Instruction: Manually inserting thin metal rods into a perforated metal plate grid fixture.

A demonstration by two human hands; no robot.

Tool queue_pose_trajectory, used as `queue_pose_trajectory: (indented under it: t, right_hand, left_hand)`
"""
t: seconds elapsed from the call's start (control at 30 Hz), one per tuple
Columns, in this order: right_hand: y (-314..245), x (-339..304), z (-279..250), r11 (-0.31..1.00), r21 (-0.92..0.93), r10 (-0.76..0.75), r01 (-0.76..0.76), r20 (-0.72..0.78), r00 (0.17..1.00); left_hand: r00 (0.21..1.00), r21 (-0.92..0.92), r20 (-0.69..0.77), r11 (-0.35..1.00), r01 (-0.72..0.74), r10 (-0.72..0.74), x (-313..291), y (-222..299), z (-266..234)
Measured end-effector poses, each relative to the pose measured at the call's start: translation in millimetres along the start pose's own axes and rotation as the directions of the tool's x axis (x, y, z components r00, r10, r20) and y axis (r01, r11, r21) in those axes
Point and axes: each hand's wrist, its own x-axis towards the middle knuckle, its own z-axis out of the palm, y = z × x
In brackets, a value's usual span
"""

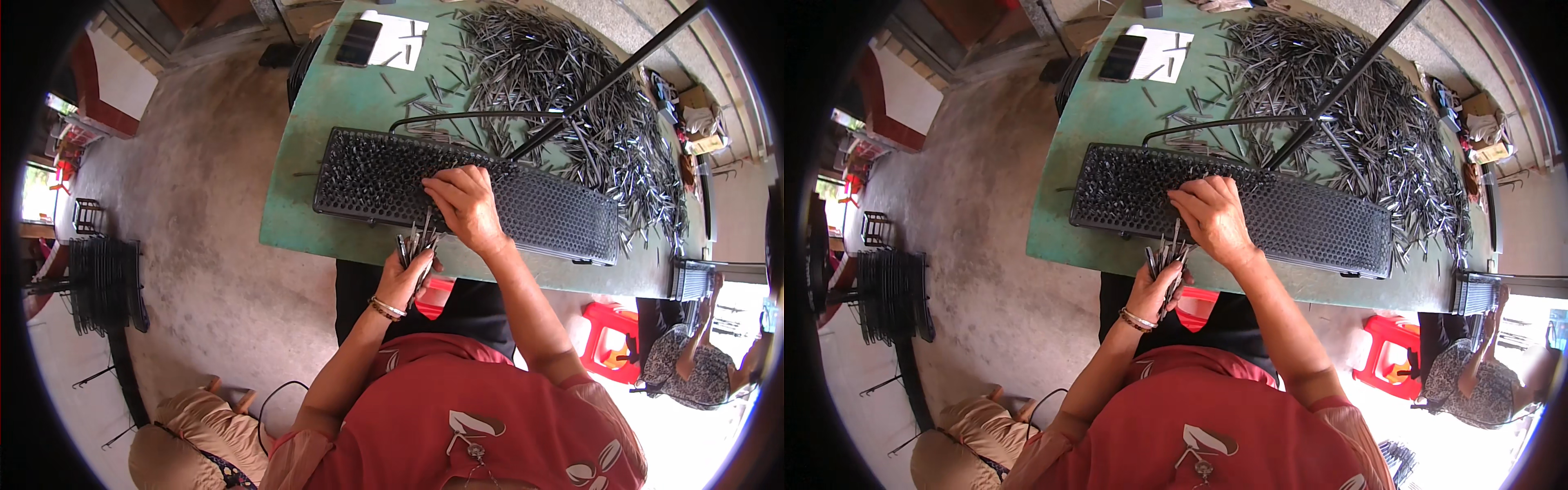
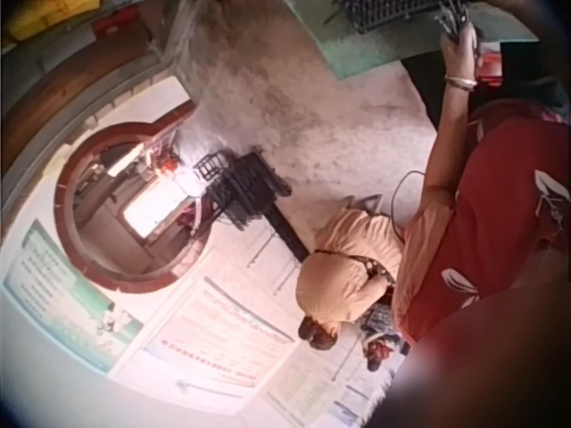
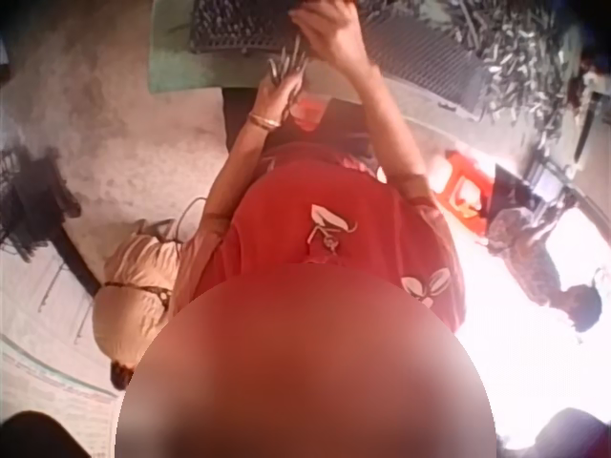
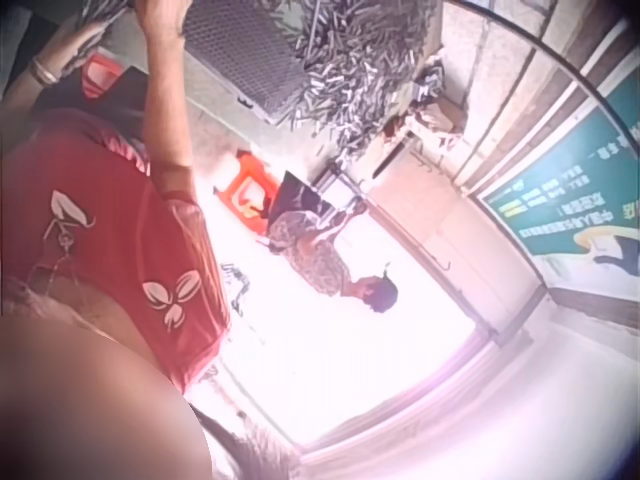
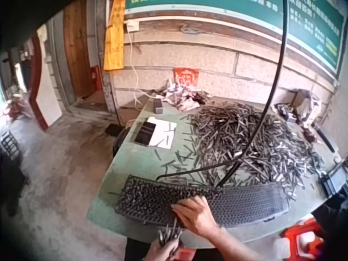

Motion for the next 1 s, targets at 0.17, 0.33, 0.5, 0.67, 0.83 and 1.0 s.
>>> queue_pose_trajectory:
  t: [0.17, 0.33, 0.5, 0.67, 0.83, 1.0]
  right_hand:
    - [-5.3, -2.7, 3.1, 1.0, 0.009, 0.004, -0.004, -0.014, 1.0]
    - [-11.0, -6.1, -12.5, 0.928, 0.283, 0.245, -0.243, 0.031, 0.969]
    - [-21.5, -14.3, -12.3, 0.964, 0.169, 0.178, -0.208, 0.175, 0.968]
    - [-21.1, -10.9, -17.0, 0.57, 0.502, 0.502, -0.65, 0.413, 0.76]
    - [-17.4, 7.7, -21.6, 0.738, 0.412, 0.511, -0.535, 0.178, 0.841]
    - [-10.7, 11.9, -1.7, 0.926, 0.266, 0.29, -0.267, -0.052, 0.956]
  left_hand:
    - [1.0, -0.006, 0.005, 1.0, -0.007, 0.007, 0.5, -0.3, -1.2]
    - [0.999, 0.038, 0.032, 0.999, -0.024, 0.023, 0.5, -1.2, -3.7]
    - [0.997, 0.004, 0.042, 0.998, -0.064, 0.063, -1.1, 1.6, -1.1]
    - [0.996, 0.002, 0.046, 0.998, -0.07, 0.07, -2.9, 5.8, 0.7]
    - [0.996, 0.085, 0.083, 0.996, -0.024, 0.017, -1.3, 4.3, -3.1]
    - [0.993, 0.019, 0.107, 0.999, 0.051, -0.053, 0.5, -1.6, -7.3]
